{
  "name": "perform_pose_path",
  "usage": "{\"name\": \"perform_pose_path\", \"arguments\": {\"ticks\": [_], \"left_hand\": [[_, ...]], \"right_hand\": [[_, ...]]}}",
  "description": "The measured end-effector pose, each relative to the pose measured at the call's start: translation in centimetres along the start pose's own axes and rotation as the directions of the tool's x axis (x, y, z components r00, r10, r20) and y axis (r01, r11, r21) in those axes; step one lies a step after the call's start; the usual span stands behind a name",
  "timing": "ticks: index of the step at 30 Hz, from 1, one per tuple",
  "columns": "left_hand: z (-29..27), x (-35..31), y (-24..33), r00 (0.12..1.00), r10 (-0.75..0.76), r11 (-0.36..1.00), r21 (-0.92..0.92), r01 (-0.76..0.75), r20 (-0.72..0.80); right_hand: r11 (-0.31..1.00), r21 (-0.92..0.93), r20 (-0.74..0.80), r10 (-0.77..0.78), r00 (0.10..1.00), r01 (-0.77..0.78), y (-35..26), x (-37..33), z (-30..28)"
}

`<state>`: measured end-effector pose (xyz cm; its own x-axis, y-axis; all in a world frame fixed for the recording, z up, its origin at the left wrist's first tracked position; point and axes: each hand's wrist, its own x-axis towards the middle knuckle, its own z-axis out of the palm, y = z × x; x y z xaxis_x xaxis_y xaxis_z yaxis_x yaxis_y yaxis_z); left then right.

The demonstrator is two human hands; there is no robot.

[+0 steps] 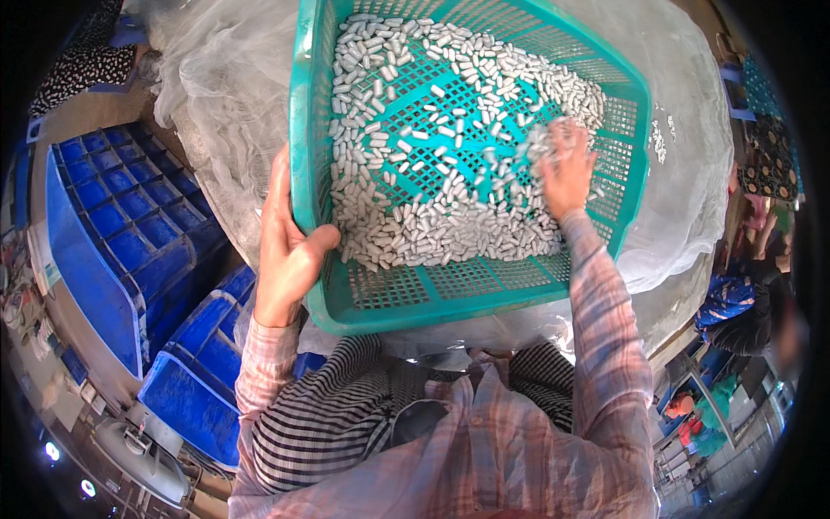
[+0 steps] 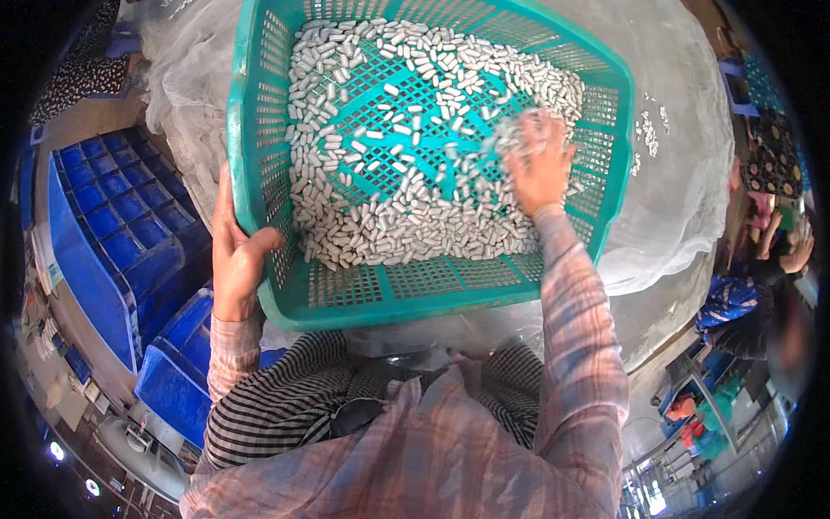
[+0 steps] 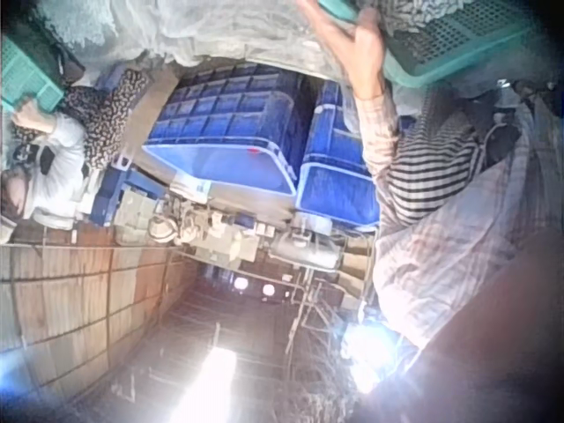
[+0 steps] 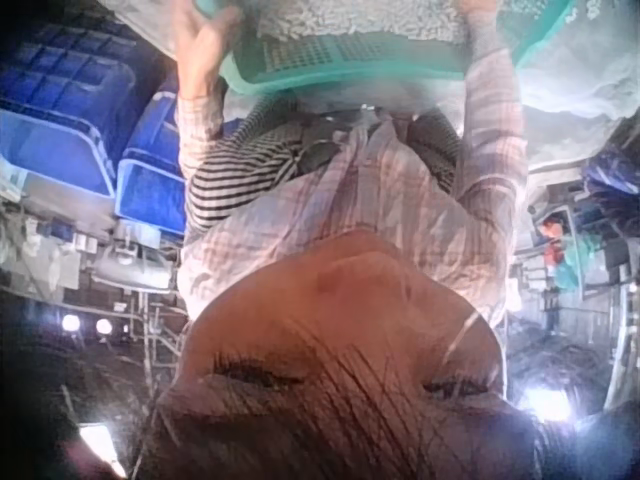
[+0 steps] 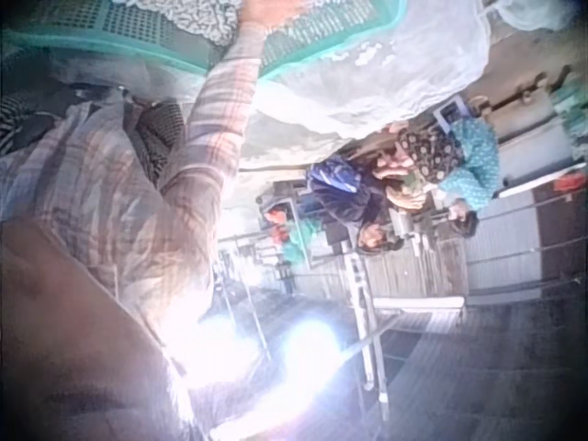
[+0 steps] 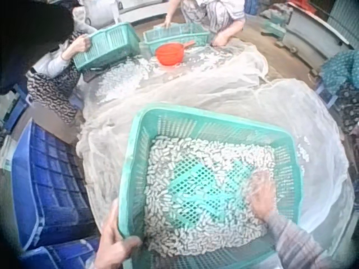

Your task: The person sits and sifts white pellets in a green basket by hand, then pours them into a machine hopper. The person uses a red scoop to transfer pellets from a blue bin into the basket and continues sifting.

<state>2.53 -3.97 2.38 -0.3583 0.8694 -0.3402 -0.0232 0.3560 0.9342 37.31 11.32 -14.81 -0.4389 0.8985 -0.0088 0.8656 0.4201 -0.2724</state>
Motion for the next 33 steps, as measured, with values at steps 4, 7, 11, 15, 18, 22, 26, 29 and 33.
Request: {"name": "perform_pose_path", "arguments": {"ticks": [4, 7, 11, 15, 18, 22, 26, 29, 33], "left_hand": [[0.3, 0.1, 0.8, 1.000, -0.007, 1.000, -0.027, 0.007, 0.008], [0.0, 0.7, 0.6, 1.000, 0.001, 0.999, -0.038, -0.001, 0.005], [-0.7, 0.3, -0.7, 0.997, -0.051, 0.999, -0.022, 0.050, -0.052], [0.2, 0.5, 0.0, 1.000, 0.002, 0.996, -0.086, 0.000, 0.020], [0.1, 1.6, -0.1, 0.997, 0.073, 0.993, 0.091, -0.077, 0.038], [-2.4, 6.8, -6.5, 0.994, 0.065, 0.998, -0.019, -0.064, 0.089], [-2.0, 8.7, -5.2, 0.993, 0.093, 0.992, 0.075, -0.099, 0.071], [-0.6, 8.2, -3.7, 0.739, 0.664, 0.404, 0.779, -0.479, 0.110], [-0.4, 7.4, -3.8, 0.867, 0.360, 0.460, 0.743, -0.487, 0.346]], "right_hand": [[0.996, 0.044, -0.437, 0.093, 0.894, -0.082, -4.0, 6.0, 3.3], [0.957, 0.263, -0.307, -0.035, 0.951, 0.120, -15.6, 8.4, 2.3], [0.849, 0.265, -0.089, -0.451, 0.888, 0.457, -24.4, 4.2, 1.8], [0.742, 0.163, 0.175, -0.671, 0.721, 0.650, -17.0, 0.7, 0.1], [0.942, 0.133, 0.171, -0.327, 0.929, 0.307, -5.7, 0.8, -1.0], [0.929, -0.204, 0.467, -0.185, 0.864, 0.309, -0.7, 0.4, -6.3], [0.955, 0.062, 0.388, -0.291, 0.875, 0.290, 1.9, -1.6, -12.0], [0.988, -0.145, -0.071, -0.061, 0.996, 0.051, 3.5, -3.4, -13.2], [0.731, 0.526, 0.115, 0.446, 0.888, -0.435, 5.2, -6.3, -10.8]]}}
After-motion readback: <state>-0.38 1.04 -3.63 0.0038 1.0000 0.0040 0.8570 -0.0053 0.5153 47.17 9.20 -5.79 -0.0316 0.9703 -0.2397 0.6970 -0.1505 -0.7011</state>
